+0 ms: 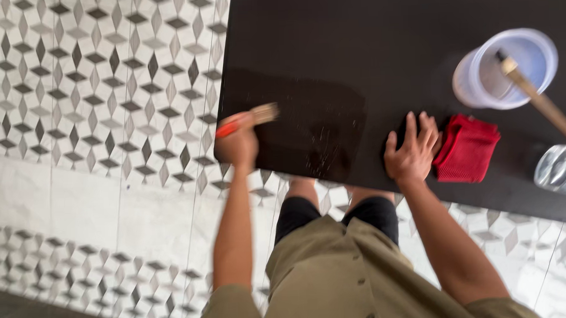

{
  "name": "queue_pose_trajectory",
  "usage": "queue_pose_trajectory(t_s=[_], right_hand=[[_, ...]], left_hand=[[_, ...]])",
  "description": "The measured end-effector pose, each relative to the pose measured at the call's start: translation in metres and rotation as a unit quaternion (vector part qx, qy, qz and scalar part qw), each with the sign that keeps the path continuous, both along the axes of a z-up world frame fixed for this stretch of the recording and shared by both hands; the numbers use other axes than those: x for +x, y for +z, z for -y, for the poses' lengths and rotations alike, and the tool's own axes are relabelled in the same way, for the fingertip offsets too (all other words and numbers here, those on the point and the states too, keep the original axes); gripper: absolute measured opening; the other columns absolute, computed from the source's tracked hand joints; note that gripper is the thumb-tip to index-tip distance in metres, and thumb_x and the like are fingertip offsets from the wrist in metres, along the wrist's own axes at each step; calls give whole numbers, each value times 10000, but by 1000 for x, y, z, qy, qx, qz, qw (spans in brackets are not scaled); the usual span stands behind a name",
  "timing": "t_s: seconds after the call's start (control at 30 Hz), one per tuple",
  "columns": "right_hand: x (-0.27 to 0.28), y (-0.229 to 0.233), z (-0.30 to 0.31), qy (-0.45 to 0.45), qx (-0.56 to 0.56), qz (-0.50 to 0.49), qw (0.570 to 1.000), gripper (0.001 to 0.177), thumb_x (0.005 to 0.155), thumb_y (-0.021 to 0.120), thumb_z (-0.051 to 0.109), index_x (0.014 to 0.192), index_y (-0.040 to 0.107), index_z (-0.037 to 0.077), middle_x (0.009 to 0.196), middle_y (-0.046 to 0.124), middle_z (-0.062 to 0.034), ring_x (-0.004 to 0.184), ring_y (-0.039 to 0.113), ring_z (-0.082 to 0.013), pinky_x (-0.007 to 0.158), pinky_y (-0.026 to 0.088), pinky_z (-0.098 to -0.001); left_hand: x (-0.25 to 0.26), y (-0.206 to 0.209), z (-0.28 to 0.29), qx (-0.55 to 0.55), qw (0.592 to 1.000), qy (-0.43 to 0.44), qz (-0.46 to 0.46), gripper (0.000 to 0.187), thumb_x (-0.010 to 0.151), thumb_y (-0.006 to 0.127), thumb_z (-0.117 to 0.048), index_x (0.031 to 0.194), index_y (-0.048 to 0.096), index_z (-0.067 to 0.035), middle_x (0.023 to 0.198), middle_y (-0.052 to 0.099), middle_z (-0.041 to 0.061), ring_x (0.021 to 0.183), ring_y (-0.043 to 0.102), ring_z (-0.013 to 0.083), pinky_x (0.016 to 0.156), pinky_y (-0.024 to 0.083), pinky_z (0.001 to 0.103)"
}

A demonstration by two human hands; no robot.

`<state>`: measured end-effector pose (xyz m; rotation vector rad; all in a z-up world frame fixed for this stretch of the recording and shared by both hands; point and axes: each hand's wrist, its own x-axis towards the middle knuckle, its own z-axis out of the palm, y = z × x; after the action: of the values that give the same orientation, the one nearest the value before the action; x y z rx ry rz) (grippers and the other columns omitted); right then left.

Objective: The person applies a liquid to a black table surface using a small brush and then wipes the area with a red cloth. They repeat this process, occasionally spraying the cloth with a liquid from a bottle, to clean the table surface.

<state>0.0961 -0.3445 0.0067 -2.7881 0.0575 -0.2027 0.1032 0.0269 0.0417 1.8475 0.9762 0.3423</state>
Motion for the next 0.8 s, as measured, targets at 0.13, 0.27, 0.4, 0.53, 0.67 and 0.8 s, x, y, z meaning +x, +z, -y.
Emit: queue_pose_trajectory(t_s=[0.13, 0.27, 0.4, 0.53, 0.67, 0.8], right_hand=[[0, 1, 0, -1, -16, -11, 1000, 611, 987, 631, 324, 1527, 516, 64, 1580, 384, -179, 1505, 314, -406, 1223, 235, -606], [-1, 2, 0, 0, -13, -14, 1000, 603, 1002, 625, 329, 1532, 513, 62, 1589, 379, -178, 1512, 305, -400, 1242, 221, -592], [0, 2, 0, -1, 5, -19, 1000, 611, 996, 618, 330, 1534, 510, 62, 1596, 372, -177, 1516, 288, -402, 1236, 212, -581], [-4, 4, 1, 1, -3, -24, 1000, 606, 1010, 619, 344, 1534, 510, 60, 1609, 360, -170, 1524, 279, -392, 1254, 198, -572], [3, 6, 0, -2, 3, -19, 1000, 616, 1004, 610, 350, 1537, 503, 60, 1611, 351, -170, 1524, 271, -387, 1249, 184, -568], [-2, 1, 2, 0, -2, -29, 1000, 616, 1014, 604, 360, 1535, 495, 48, 1594, 348, -183, 1510, 266, -395, 1233, 175, -579]], left_hand=[[-43, 2, -62, 291, 947, -96, 100, 78, 1008, 625, -91, 1010, 695, -58, 953, 678, 98, 930, 632, 276, 811, 527, 409], [-71, -2, 25, 275, 919, -242, 144, 198, 919, 631, -15, 1117, 632, -24, 1095, 605, 134, 1040, 607, 351, 916, 500, 464], [-117, 17, 110, 1, 926, -348, 148, 109, 910, 702, -71, 1012, 730, -43, 1070, 729, 119, 1012, 712, 288, 888, 575, 348], [-123, -19, 59, -121, 952, -254, 124, 153, 981, 621, -133, 1032, 739, -51, 1078, 759, 82, 1002, 718, 218, 905, 556, 308], [-138, -20, -35, 89, 993, -76, 26, 211, 1031, 590, -208, 1034, 737, -57, 1036, 735, 64, 965, 689, 200, 843, 555, 332], [-147, -20, -43, 305, 941, -121, 78, 121, 1076, 603, -134, 1104, 687, -51, 1086, 694, 98, 1005, 683, 285, 874, 565, 378]])
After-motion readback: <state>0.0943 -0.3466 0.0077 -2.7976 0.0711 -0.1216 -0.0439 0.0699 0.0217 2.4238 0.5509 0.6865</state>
